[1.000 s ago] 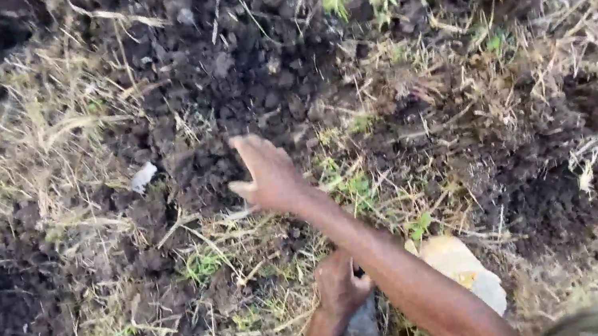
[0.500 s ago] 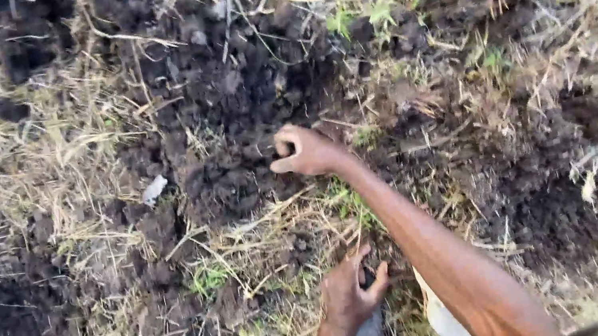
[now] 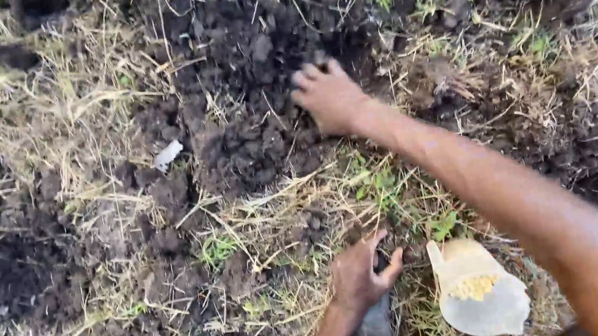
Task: Planting seeds in a field by digging small holes by hand and dropping seeds from a container.
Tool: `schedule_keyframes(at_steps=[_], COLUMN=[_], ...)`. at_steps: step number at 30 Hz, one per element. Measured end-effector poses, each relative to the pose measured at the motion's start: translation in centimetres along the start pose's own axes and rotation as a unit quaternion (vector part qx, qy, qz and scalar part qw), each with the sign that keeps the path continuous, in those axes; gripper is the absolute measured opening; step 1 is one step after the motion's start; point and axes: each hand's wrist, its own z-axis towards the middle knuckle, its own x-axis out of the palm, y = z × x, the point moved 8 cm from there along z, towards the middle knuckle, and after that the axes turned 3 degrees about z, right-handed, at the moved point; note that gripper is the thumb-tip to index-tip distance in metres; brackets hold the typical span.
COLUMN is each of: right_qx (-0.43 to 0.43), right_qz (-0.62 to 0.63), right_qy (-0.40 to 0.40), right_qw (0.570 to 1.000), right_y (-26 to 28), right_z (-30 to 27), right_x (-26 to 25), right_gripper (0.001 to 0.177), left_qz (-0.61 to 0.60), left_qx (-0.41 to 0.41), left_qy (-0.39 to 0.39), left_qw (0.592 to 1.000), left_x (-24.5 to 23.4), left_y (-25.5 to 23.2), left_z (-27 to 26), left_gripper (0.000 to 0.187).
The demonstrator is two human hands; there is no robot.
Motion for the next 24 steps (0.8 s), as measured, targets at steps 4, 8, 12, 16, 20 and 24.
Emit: schedule_keyframes(at_steps=[4,8,12,16,20,24], right_qx=[0.068,0.117,0.010,0.029,0.051,0.090], right_qz=[0.007,-0.014,0.207,0.192,0.057,-0.072], right_qy=[0.119,0.104,0.001,0.040,0.125,0.166], right_qw=[0.991,0.988,0.978,0.980,0.989,0.979], right_y=[-1.7,-1.9,0.1,-0.1,-0.5,-3.2], right_z=[-2.0,-2.6,-1.3,0.4,0.2,-0.8], right_x=[-2.5,-5.0,-5.7,-1.4,-0.4,2.5], right_gripper=[0.066,0.055,0.006,0.051,0.029,0.020], left_qz=[-0.008,-0.007,0.008,0.010,0.016,0.014], left_qx=[0.072,0.024,0.043,0.020,0.088,0.088], left_qy=[-0.099,-0.017,-0.053,-0.013,-0.110,-0.110], left_qw=[0.992,1.000,0.998,1.000,0.990,0.990], left_x=[-1.0,0.0,-0.2,1.5,0.5,0.0], left_y=[-0.3,0.3,0.0,1.2,0.3,0.1], left_z=[0.2,0.2,0.0,0.6,-0.4,-0.4], left_gripper=[0.046,0.050,0.048,0.053,0.048,0.047])
